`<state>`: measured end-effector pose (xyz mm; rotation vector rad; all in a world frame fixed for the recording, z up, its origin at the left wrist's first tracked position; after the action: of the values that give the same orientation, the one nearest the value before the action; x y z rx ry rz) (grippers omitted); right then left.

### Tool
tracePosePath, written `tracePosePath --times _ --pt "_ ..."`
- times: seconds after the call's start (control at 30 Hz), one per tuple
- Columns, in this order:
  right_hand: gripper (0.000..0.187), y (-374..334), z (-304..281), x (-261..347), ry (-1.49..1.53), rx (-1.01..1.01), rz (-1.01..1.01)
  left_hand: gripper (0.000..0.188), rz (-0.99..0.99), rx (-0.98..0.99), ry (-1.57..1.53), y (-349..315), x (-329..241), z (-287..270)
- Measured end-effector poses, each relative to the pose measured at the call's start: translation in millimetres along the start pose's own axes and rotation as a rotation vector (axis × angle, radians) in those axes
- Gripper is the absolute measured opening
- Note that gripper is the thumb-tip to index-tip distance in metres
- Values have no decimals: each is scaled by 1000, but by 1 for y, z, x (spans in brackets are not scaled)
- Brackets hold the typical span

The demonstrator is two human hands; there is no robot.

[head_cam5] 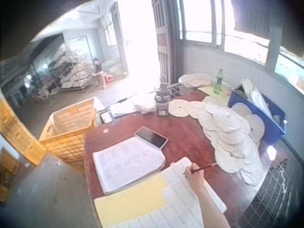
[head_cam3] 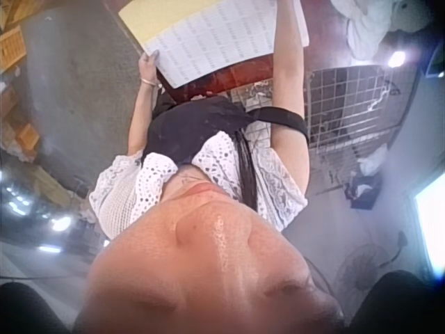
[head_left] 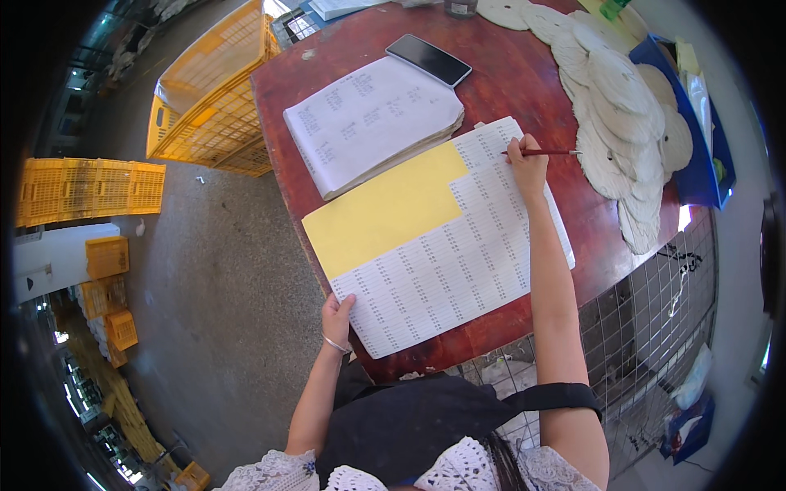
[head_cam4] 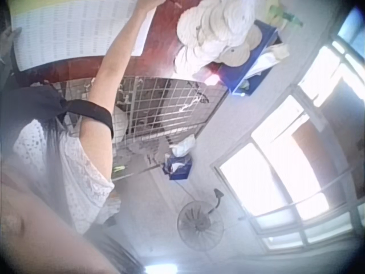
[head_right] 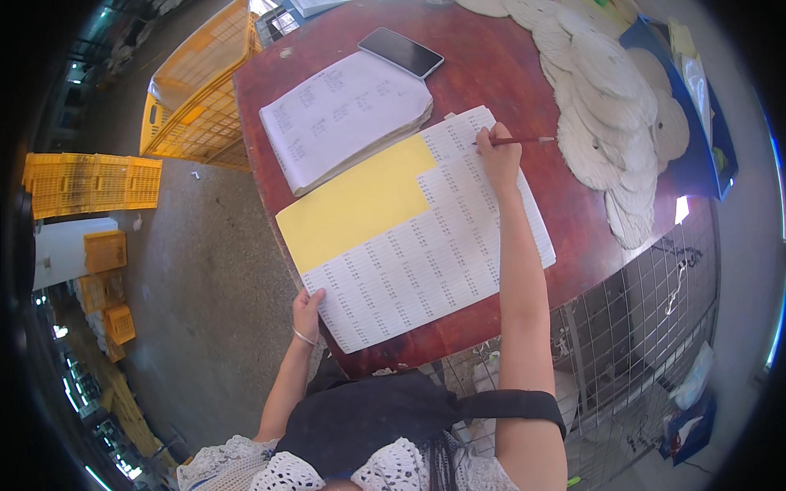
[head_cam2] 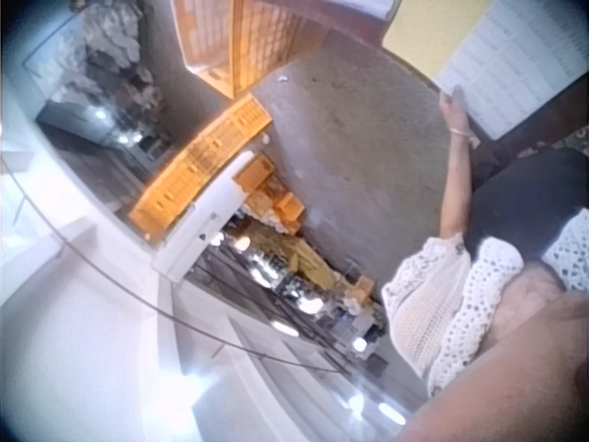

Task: The person unpacks white shoe insoles from a plastic bag, places them on a wire rack, then repacks them into the bag. The person writes on a document with a pen and moves the bag across the room.

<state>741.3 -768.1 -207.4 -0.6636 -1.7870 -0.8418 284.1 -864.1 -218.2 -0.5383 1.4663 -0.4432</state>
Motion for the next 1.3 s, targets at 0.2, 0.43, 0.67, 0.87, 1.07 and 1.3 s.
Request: tracePosePath --times 0.2,0.43,0.67,0.87,1.07,1.3 --pt "29 15 -19 -4 -80 -114 7 24 27 -29 46 -1 -2 1" --pt "31 26 -24 -14 -69 -56 54 24 25 -9 42 -4 -5 3" --pt "33 25 -23 -16 -61 -101 76 23 22 -28 18 -2 -5 3" --pt "32 25 -24 -19 -84 -96 67 25 5 -40 44 -2 -5 2" --pt "32 26 -26 -19 -63 -98 78 25 19 -33 42 -5 -9 5" --pt "33 25 -24 -24 -67 -128 82 25 26 -15 37 -2 -6 3"
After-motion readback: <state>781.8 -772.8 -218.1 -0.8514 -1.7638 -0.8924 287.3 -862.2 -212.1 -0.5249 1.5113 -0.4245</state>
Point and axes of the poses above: each hand's wrist, its own y-axis towards the middle knuckle, its own z-axis out of the palm, x = y × z, the point moved 3 cm from there along y, towards the middle knuckle, and after that the axes turned 10 degrees about -x, right-handed, at the moved point
